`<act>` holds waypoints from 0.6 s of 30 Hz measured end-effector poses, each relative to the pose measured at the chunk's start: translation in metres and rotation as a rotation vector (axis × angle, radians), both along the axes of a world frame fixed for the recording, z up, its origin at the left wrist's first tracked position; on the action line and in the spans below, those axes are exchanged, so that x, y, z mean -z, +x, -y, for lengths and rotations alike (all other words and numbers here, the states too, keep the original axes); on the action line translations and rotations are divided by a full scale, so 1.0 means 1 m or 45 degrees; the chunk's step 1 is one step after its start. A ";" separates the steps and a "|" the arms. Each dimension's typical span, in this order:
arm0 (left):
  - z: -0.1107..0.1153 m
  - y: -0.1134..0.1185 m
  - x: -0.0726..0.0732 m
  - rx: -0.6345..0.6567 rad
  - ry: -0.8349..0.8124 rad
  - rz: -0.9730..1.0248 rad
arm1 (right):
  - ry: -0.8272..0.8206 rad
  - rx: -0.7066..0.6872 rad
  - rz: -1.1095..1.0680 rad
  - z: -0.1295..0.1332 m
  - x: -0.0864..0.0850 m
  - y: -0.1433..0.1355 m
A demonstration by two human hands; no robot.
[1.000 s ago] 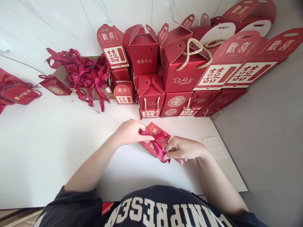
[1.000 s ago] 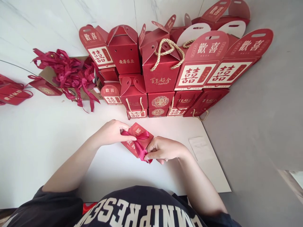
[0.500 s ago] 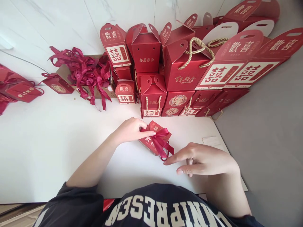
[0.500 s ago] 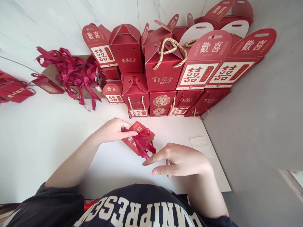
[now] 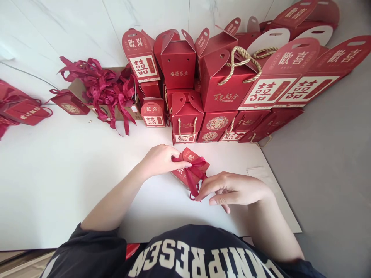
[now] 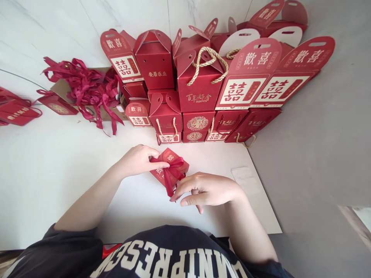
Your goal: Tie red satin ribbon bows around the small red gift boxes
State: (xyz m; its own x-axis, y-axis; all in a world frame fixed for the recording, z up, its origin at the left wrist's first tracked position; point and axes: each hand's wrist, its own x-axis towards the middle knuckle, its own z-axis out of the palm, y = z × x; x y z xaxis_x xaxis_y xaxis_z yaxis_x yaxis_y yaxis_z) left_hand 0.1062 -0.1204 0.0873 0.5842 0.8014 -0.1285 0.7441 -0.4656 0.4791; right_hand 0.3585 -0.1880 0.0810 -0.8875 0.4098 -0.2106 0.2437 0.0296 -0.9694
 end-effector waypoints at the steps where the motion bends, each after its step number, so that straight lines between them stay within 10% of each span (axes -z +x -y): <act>1: 0.000 0.000 0.000 0.003 0.001 -0.002 | -0.010 0.003 0.023 0.000 -0.001 0.000; 18: 0.003 0.003 0.000 0.001 0.039 -0.035 | -0.048 -0.025 -0.152 0.013 0.012 -0.032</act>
